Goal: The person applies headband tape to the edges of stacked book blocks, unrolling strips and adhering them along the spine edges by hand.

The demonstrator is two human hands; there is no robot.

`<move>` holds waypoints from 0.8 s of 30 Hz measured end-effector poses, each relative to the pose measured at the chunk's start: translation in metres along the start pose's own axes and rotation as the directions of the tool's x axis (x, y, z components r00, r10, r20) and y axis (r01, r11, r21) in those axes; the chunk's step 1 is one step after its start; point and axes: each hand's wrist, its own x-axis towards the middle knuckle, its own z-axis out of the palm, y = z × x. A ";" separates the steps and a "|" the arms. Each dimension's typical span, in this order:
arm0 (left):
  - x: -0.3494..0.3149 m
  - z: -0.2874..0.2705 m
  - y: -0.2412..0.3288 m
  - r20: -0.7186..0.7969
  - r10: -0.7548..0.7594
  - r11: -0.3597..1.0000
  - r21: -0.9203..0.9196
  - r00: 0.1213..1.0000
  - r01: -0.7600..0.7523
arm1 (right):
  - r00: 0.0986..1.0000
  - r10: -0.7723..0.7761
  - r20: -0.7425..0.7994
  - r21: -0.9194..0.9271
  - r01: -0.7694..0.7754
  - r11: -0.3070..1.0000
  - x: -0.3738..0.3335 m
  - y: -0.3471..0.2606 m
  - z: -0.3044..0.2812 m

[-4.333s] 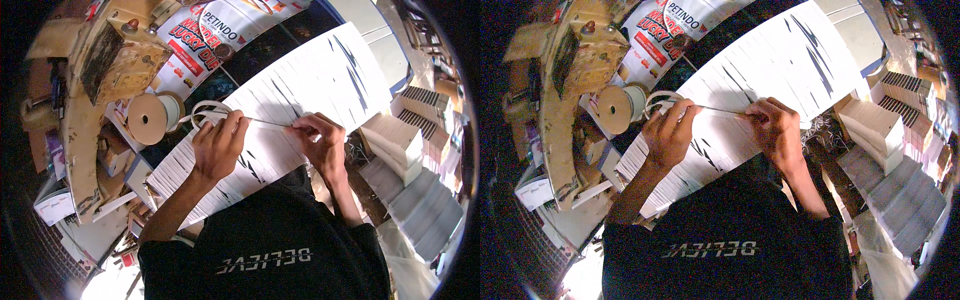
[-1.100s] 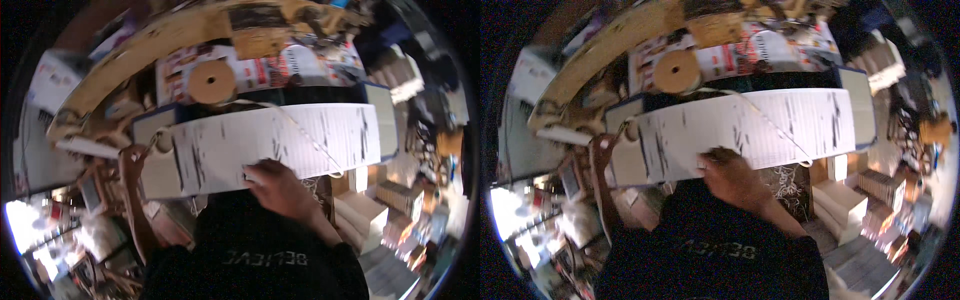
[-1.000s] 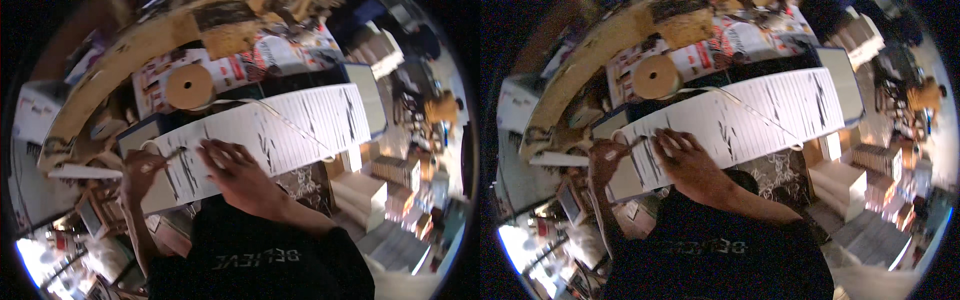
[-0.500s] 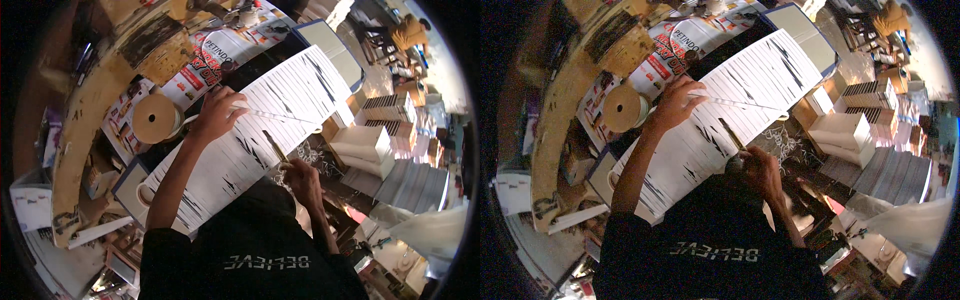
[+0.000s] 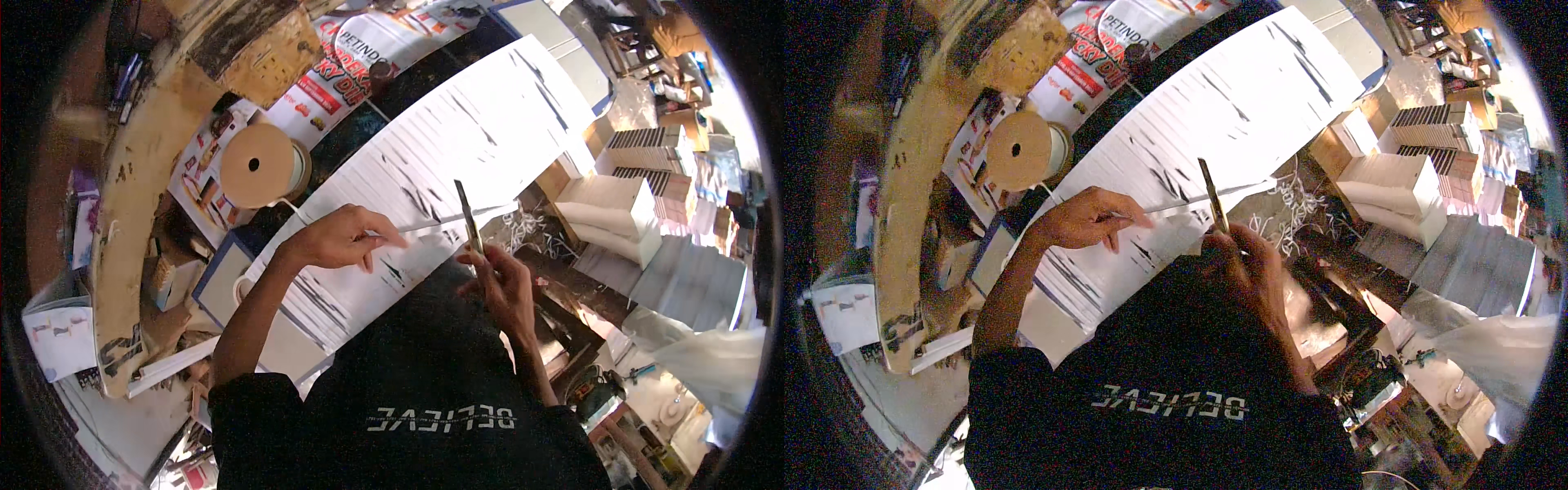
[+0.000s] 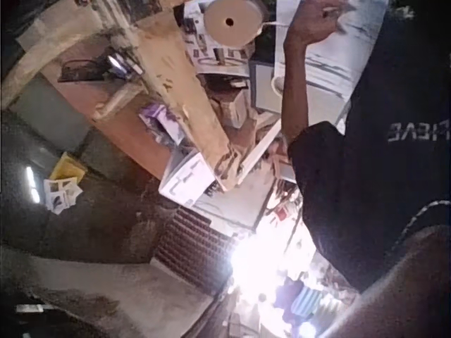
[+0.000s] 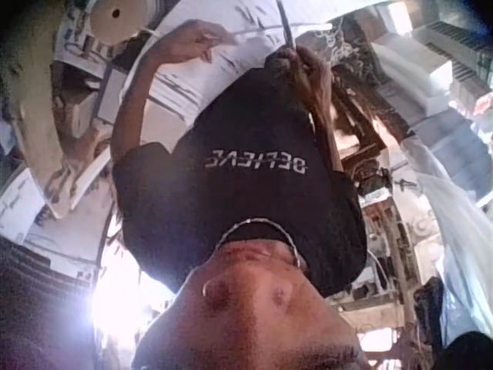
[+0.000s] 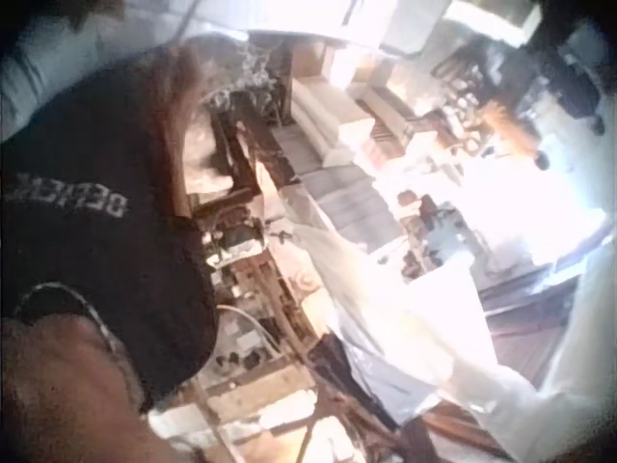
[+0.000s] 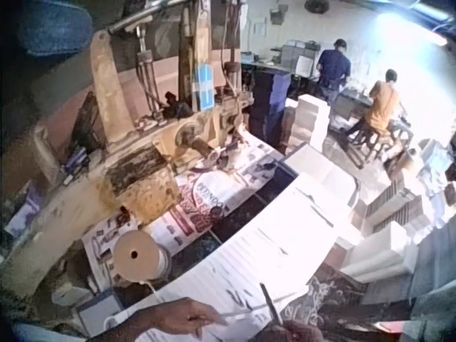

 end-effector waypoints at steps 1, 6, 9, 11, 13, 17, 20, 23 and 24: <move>-0.005 0.004 -0.005 -0.003 -0.009 1.000 -0.009 1.000 0.008 | 1.000 0.009 0.009 -0.001 -0.009 1.000 -0.008 -0.001 0.000; -0.032 0.019 -0.001 -0.263 -0.079 0.879 -0.473 0.962 -0.057 | 0.996 -0.086 -0.023 -0.061 0.084 0.995 -0.021 0.006 0.004; -0.044 0.037 -0.014 -0.452 0.009 0.647 -0.678 0.892 -0.350 | 0.993 -0.078 -0.091 -0.072 0.071 0.995 -0.004 0.007 0.011; -0.050 0.051 -0.008 -0.508 0.008 0.717 -0.597 0.861 -0.359 | 0.994 -0.096 -0.046 0.068 0.099 0.993 0.024 -0.001 0.018; -0.053 0.060 -0.003 -0.451 -0.041 0.744 -0.609 0.891 -0.274 | 0.995 -0.024 0.098 0.197 0.004 0.980 0.055 -0.024 0.025; -0.044 0.069 0.011 -0.315 0.065 0.789 -0.564 0.947 -0.242 | 0.938 -0.201 0.284 0.009 0.207 0.978 0.114 -0.074 0.039; -0.040 0.069 0.017 -0.385 0.175 0.743 -0.552 0.906 -0.379 | 0.843 -0.270 0.465 -0.081 0.344 0.935 0.126 -0.117 0.049; -0.049 0.058 0.036 -0.418 0.200 0.725 -0.545 0.886 -0.420 | 0.877 -0.272 0.397 -0.201 0.372 0.906 0.108 -0.135 0.033; -0.050 0.058 0.040 -0.448 0.209 0.694 -0.558 0.869 -0.455 | 0.875 -0.364 0.319 -0.185 0.434 0.881 0.100 -0.133 0.019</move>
